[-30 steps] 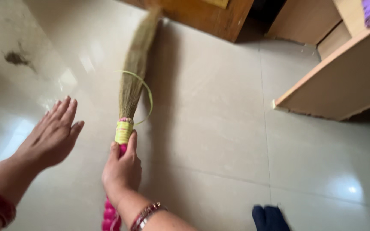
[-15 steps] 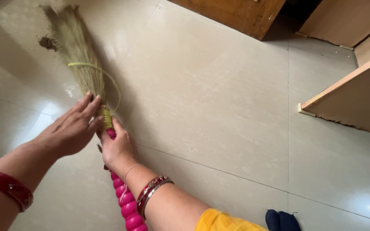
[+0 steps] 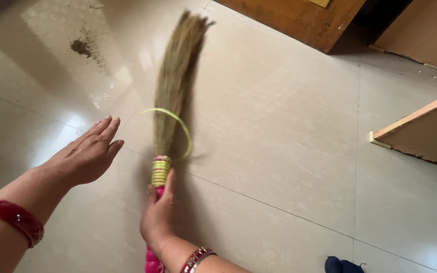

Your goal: The person sweeps debris from the floor using a broom by hand, moving the broom in repeated strokes across the tiled surface.

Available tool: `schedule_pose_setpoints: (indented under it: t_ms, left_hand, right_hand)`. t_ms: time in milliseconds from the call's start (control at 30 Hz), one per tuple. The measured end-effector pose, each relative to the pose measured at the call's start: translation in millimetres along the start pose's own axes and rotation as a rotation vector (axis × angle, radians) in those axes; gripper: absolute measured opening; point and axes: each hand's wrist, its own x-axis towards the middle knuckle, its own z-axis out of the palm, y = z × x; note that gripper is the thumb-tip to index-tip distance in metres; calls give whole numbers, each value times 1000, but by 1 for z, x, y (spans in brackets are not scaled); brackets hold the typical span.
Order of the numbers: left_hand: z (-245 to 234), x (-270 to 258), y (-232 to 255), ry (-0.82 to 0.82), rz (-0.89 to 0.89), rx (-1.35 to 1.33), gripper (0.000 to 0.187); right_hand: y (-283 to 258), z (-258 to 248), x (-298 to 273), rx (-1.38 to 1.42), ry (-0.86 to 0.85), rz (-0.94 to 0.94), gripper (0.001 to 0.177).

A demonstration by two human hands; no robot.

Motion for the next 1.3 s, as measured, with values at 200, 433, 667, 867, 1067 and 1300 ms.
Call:
schedule_pose_setpoints:
  t_ms: [200,433,667,867,1067,1300]
  left_hand:
    - [6,-10,-17,-2,-13,64,67]
    - [3,-19,-31,26,-29,55,69]
    - [-2,-16,-25,29,-34,100,72]
    - [6,-16,-12,42,17,139,73]
    - [-3,-15,1,54,42,163,75]
    - [-16,-18,17,97,80,125,74]
  right_hand:
    - [-20,17,13,-206,-162,-67,72]
    - [-69,-17,21,99,-312,14,62]
    - [7,10,32,63,66,-287,64]
    - [11,10,42,91,-104,-208,69]
    - [-47,-19,9,23,-388,44,64]
    - [-59,-36,15,155,-122,-101,54]
